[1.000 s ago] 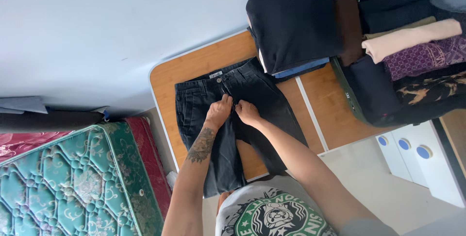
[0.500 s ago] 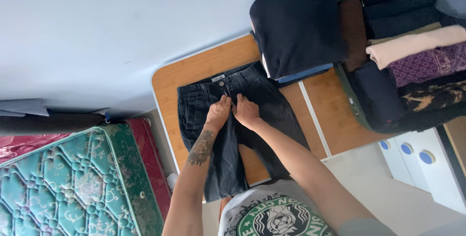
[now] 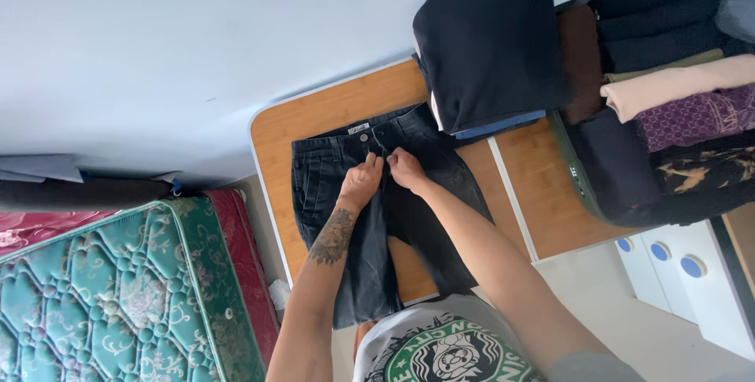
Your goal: The person folds a purple patterned shirt, a black hoodie, and a pair of dark jeans on a wooden table. Each item is folded neatly and placed into an open suitcase positioned next to the table.
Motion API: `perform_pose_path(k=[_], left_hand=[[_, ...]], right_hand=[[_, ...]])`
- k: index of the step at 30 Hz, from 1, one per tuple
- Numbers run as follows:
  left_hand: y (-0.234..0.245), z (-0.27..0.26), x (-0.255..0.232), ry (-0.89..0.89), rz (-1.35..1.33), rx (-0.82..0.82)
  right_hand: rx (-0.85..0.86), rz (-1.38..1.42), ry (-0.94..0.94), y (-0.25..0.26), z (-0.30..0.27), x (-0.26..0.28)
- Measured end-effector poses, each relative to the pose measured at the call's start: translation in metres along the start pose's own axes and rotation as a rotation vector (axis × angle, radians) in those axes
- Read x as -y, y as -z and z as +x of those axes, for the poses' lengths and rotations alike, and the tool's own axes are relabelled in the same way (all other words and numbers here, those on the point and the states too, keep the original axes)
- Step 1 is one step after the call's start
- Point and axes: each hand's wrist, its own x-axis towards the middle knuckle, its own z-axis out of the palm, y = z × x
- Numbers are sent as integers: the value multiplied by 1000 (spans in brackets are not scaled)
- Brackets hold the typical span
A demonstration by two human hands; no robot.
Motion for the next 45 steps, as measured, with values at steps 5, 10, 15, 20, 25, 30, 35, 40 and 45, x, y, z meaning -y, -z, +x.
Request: perform_pose_path(k=[5,10,15,20,25,30,35,40,45], left_hand=[[-2,20,4,5,4,29],[-12,28,14,14,1,33],[-24,37,24,23,60,5],[-31,41,22,60,86,-14],[-30,41,17,121,105,-39],[-18,32,16,72,90,-42],[14,12,27,-230,85,-30],[37,36,39,-7,63,-76],[27,62,43,342,-121,118]], right_hand=[[129,193,-124,18,-9,19],[183,195,-145,25,-10,33],[193,74,-148,27,-9,40],[173,46,-67,18,-3,27],[184,25,-56,19,-1,25],[254,41,-180,29,-11,39],[228,26,-158,25,-12,39],[204,-65,-93,16,-6,28],[196,-112,-66,7,-1,20]])
